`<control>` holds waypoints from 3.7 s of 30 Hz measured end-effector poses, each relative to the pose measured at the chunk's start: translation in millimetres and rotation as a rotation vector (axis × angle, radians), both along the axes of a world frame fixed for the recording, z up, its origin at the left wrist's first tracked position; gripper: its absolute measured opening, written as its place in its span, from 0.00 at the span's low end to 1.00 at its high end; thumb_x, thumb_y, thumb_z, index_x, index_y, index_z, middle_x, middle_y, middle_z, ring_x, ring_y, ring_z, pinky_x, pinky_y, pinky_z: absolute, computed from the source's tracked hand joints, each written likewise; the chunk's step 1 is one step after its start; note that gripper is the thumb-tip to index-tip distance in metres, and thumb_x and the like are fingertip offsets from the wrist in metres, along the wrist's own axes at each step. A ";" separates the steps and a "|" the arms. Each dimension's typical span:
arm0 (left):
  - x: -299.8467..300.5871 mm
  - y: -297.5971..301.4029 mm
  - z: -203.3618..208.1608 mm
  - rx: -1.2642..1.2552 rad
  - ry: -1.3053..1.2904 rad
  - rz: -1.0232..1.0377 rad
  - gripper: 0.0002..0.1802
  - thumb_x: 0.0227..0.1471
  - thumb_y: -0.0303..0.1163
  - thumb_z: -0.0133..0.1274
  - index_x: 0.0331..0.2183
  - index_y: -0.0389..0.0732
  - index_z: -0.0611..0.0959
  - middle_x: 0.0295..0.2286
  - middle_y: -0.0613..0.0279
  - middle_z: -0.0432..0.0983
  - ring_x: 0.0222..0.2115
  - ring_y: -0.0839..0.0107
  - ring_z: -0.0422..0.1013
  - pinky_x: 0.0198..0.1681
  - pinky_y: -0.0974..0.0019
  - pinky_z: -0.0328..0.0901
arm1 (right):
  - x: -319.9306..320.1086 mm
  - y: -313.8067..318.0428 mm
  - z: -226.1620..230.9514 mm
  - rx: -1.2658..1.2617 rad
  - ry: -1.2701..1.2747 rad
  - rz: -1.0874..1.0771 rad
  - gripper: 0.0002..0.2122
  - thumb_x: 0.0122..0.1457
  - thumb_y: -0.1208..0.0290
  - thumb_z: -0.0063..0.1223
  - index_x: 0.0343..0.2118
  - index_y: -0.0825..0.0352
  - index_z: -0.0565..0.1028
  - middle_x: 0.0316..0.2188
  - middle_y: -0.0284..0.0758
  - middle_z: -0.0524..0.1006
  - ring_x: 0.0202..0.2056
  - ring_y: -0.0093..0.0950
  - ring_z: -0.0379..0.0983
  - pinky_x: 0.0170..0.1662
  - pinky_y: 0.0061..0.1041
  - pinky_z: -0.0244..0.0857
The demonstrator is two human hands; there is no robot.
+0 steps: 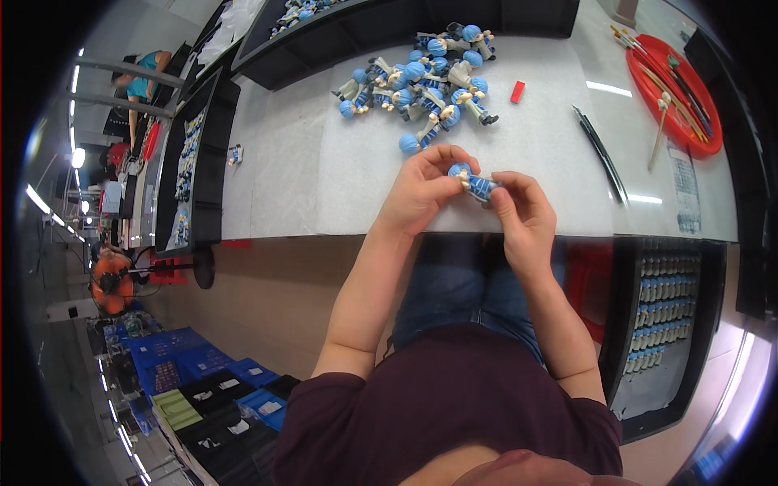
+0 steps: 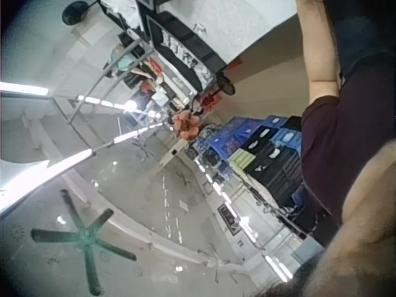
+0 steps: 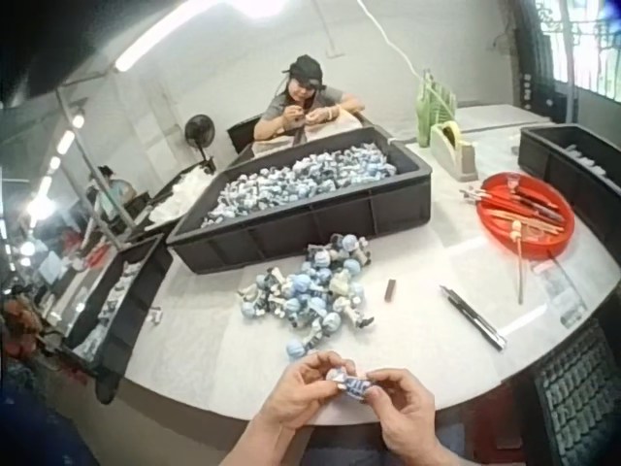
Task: The person assembles small plastic toy figures by hand at a workstation. They pick up a figure body and a separate head, attach the head to the body, and place the completed figure into a black tray. The process is repeated continuously with multiple identical figures.
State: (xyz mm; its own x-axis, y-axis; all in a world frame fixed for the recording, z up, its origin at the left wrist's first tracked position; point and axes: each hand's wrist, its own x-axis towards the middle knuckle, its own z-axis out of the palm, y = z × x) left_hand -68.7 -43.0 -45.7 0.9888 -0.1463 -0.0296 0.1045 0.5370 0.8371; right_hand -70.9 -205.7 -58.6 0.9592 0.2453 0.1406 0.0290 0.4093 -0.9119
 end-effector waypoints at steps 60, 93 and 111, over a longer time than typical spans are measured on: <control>-3.2 -2.5 -2.0 -0.008 -0.105 0.133 0.20 0.49 0.21 0.44 0.46 0.35 0.70 0.42 0.49 0.69 0.40 0.68 0.69 0.45 0.66 0.63 | 7.3 -3.5 7.8 0.002 0.203 0.193 0.10 0.52 0.82 0.48 0.38 0.73 0.65 0.39 0.42 0.70 0.40 0.25 0.69 0.47 0.23 0.63; -2.0 -5.5 -5.5 0.003 -0.013 0.249 0.15 0.51 0.27 0.48 0.42 0.35 0.74 0.35 0.56 0.74 0.35 0.70 0.71 0.40 0.66 0.66 | 8.2 -2.1 10.0 0.098 0.229 0.182 0.09 0.57 0.76 0.42 0.40 0.72 0.64 0.37 0.45 0.72 0.37 0.26 0.71 0.42 0.24 0.66; -4.7 -3.4 -10.8 0.041 -0.121 0.238 0.15 0.42 0.19 0.55 0.37 0.34 0.75 0.34 0.57 0.74 0.35 0.72 0.70 0.41 0.68 0.65 | 2.9 5.0 14.1 -0.019 0.117 0.126 0.13 0.52 0.82 0.50 0.40 0.74 0.65 0.38 0.41 0.70 0.38 0.28 0.71 0.42 0.23 0.67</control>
State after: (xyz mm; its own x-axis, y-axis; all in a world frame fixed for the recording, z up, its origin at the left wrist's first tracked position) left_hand -73.3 -46.3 -56.5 0.9919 0.0895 0.0897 -0.1227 0.4999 0.8574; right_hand -68.0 -200.8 -44.5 0.9303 0.3659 0.0241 -0.1281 0.3858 -0.9136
